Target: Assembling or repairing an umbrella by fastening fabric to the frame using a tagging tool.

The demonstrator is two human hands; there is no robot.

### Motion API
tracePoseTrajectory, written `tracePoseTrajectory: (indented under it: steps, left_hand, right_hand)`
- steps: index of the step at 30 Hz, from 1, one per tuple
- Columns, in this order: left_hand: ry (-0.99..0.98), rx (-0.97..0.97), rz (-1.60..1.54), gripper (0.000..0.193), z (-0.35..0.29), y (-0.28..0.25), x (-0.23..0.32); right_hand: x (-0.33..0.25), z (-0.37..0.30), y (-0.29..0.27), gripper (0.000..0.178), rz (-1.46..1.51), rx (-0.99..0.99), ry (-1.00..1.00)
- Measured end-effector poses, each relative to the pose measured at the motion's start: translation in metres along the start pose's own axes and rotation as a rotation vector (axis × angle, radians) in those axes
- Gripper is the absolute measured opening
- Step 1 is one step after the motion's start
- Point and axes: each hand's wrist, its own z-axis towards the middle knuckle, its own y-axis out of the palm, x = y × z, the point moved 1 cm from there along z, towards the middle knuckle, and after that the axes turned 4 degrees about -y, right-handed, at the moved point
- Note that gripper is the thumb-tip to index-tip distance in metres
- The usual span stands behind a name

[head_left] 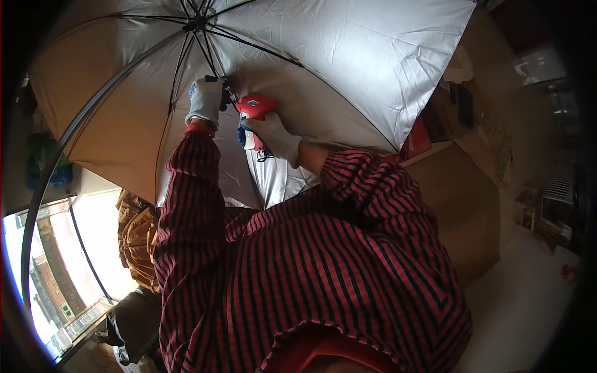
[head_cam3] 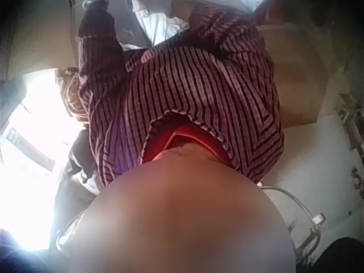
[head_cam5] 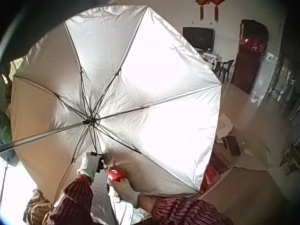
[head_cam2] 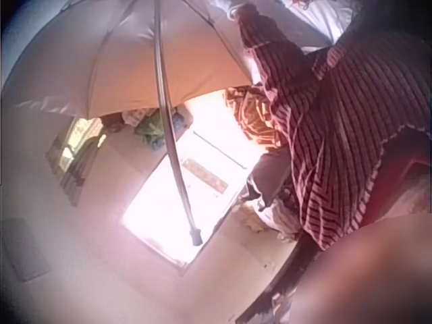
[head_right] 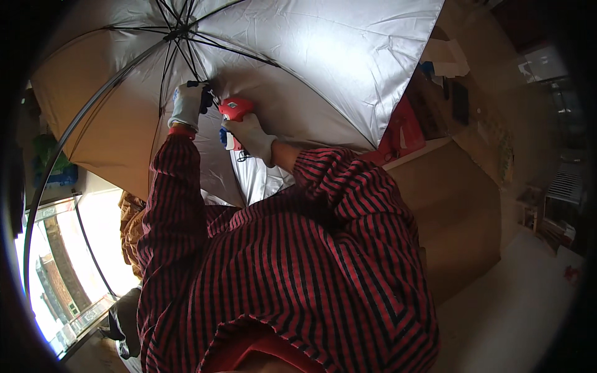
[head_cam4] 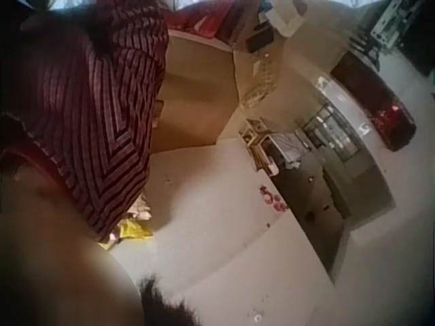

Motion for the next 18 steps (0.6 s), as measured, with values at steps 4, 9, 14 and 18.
tracePoseTrajectory:
  steps: [4, 9, 14, 18]
  left_hand:
    - [0.093, -0.063, 0.048, 0.02, 0.017, -0.006, -0.016]
    - [0.147, -0.207, 0.015, 0.019, 0.006, -0.005, -0.001]
    - [0.468, -0.141, 0.151, 0.019, 0.054, -0.012, -0.066]
    - [0.034, -0.147, -0.039, 0.023, -0.004, 0.003, 0.002]
  right_hand:
    - [-0.008, 0.005, -0.005, 0.012, 0.114, -0.072, 0.119]
    - [-0.026, 0.024, -0.039, 0.015, -0.344, -0.399, -0.212]
    - [-0.003, 0.032, -0.015, 0.016, 0.24, -0.226, 0.331]
    - [-0.014, 0.023, -0.041, 0.017, 0.327, -0.315, 0.337]
